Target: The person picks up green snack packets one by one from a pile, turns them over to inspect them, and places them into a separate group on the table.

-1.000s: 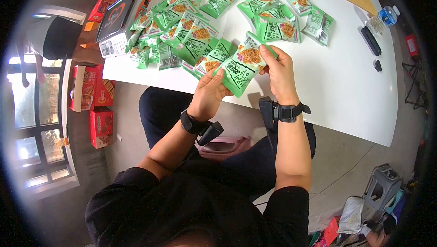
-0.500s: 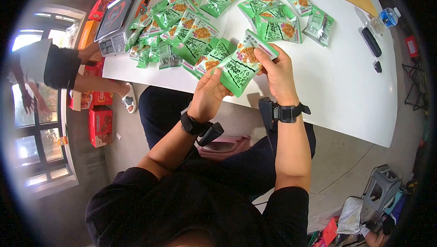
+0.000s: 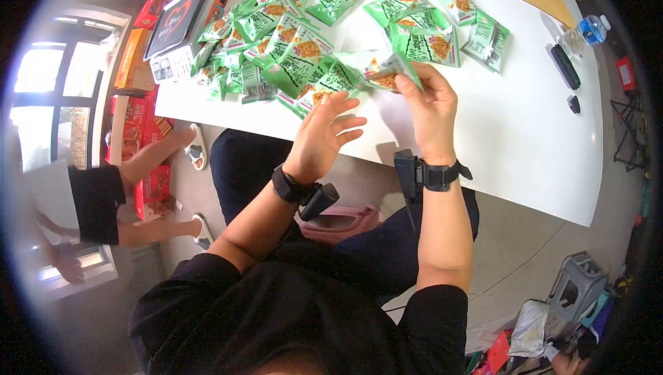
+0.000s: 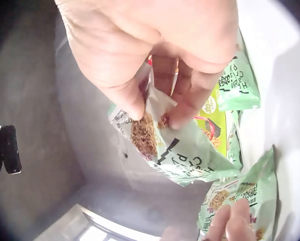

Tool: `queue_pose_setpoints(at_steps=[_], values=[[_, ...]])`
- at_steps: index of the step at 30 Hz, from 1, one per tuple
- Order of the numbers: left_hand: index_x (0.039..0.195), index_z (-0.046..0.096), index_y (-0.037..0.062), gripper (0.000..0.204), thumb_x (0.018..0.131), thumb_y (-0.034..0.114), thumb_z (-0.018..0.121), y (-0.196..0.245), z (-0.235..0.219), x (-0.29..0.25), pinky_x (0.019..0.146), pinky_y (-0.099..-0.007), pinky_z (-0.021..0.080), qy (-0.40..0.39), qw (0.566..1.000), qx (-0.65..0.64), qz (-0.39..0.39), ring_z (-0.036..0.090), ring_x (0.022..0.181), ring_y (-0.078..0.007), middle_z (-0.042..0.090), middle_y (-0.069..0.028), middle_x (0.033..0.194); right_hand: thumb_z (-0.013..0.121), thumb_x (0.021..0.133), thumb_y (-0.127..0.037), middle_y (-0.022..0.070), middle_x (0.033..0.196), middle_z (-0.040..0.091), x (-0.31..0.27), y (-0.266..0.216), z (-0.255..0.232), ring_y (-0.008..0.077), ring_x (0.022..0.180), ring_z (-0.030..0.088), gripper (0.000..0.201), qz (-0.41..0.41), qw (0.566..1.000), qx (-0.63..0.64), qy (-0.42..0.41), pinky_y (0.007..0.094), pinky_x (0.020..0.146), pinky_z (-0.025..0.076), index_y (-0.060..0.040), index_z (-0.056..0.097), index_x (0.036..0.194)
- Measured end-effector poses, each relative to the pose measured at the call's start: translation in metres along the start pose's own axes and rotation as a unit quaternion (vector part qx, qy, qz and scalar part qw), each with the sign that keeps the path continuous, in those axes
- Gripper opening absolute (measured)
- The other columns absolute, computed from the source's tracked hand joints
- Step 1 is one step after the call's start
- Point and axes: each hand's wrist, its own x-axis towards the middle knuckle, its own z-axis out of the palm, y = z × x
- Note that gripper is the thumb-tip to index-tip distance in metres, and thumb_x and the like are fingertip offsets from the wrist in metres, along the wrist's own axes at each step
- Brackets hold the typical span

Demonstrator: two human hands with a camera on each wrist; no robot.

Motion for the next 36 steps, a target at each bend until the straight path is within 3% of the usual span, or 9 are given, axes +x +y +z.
queue_pose_setpoints(at_steps=[2,5,8,11,15,17,28,34,36], values=[[0.138,0.038,0.0031,0.054,0.102,0.043,0.039,0.005,0.000,0.007,0.092,-0.0409,0.046,-0.025,1.000,-0.007,-0.002,0.058,0.109,-0.0279,0.052,-0.0142,0.131,0.069,0.086,-0.004,0.0074,0.107,0.063,-0.003,-0.005,0.007,0.0133,0.099,0.060,0.014,-0.090,0.984,-0.131,-0.077,0.0277,0.080,0.053,-0.0005,0.066,0.100],[0.140,0.037,0.0056,0.063,0.101,0.054,0.029,0.017,0.003,0.018,0.101,-0.0424,0.042,-0.112,0.992,-0.059,0.001,0.055,0.115,-0.0270,0.051,-0.0115,0.134,0.069,0.076,0.007,0.0079,0.117,0.060,-0.010,-0.005,0.016,0.0175,0.105,0.059,0.020,-0.102,0.964,-0.211,-0.124,0.0295,0.085,0.052,-0.0061,0.070,0.092],[0.140,0.037,0.0065,0.063,0.101,0.054,0.027,0.020,0.003,0.029,0.101,-0.0432,0.042,-0.124,0.988,-0.082,0.052,0.054,0.118,-0.0258,0.051,-0.0102,0.134,0.069,0.065,0.011,0.0079,0.123,0.057,-0.013,-0.005,0.026,0.0247,0.112,0.056,0.030,-0.147,0.926,-0.302,-0.174,0.0353,0.091,0.049,-0.0102,0.072,0.086],[0.138,0.039,0.0054,0.044,0.102,0.031,0.038,0.022,-0.007,0.028,0.099,-0.0413,0.045,-0.139,0.986,-0.073,0.059,0.055,0.119,-0.0245,0.053,-0.0109,0.132,0.076,0.063,0.003,0.0067,0.133,0.052,-0.015,-0.005,0.028,0.0286,0.122,0.045,0.025,-0.168,0.885,-0.370,-0.229,0.0395,0.095,0.046,-0.0112,0.071,0.083],[0.136,0.041,0.0038,0.038,0.099,0.008,0.044,0.023,-0.010,0.026,0.097,-0.0409,0.047,-0.117,0.986,-0.098,0.064,0.056,0.118,-0.0238,0.055,-0.0119,0.129,0.084,0.061,-0.008,0.0075,0.134,0.051,-0.016,-0.009,0.032,0.0284,0.122,0.045,0.028,-0.166,0.888,-0.366,-0.223,0.0389,0.095,0.046,-0.0111,0.071,0.086],[0.136,0.041,0.0039,0.037,0.099,0.008,0.043,0.021,-0.011,0.026,0.097,-0.0414,0.048,-0.114,0.987,-0.090,0.074,0.056,0.118,-0.0239,0.055,-0.0118,0.130,0.088,0.058,-0.018,0.0089,0.130,0.053,-0.014,-0.008,0.031,0.0283,0.120,0.047,0.037,-0.167,0.904,-0.344,-0.193,0.0389,0.095,0.046,-0.0102,0.070,0.090],[0.136,0.041,0.0048,0.037,0.100,0.008,0.041,0.023,-0.009,0.022,0.099,-0.0400,0.045,-0.124,0.984,-0.036,0.122,0.052,0.120,-0.0206,0.053,-0.0103,0.131,0.086,0.063,-0.017,0.0094,0.119,0.060,-0.012,0.001,0.031,0.0265,0.110,0.055,0.046,-0.184,0.896,-0.362,-0.181,0.0361,0.090,0.047,-0.0094,0.068,0.104],[0.139,0.038,0.0048,0.040,0.099,0.008,0.044,0.028,-0.006,0.015,0.099,-0.0379,0.044,-0.134,0.981,-0.124,0.058,0.052,0.119,-0.0209,0.053,-0.0098,0.130,0.083,0.070,-0.012,0.0091,0.117,0.061,-0.011,0.010,0.029,0.0205,0.098,0.061,0.041,-0.124,0.931,-0.306,-0.156,0.0303,0.079,0.051,-0.0069,0.067,0.107],[0.138,0.038,0.0047,0.043,0.097,0.006,0.048,0.023,-0.006,0.015,0.099,-0.0364,0.043,-0.122,0.986,-0.022,0.114,0.053,0.117,-0.0209,0.053,-0.0099,0.130,0.082,0.071,-0.011,0.0089,0.117,0.061,-0.010,0.009,0.029,0.0189,0.096,0.061,0.040,-0.117,0.936,-0.294,-0.156,0.0288,0.077,0.052,-0.0066,0.067,0.108]])
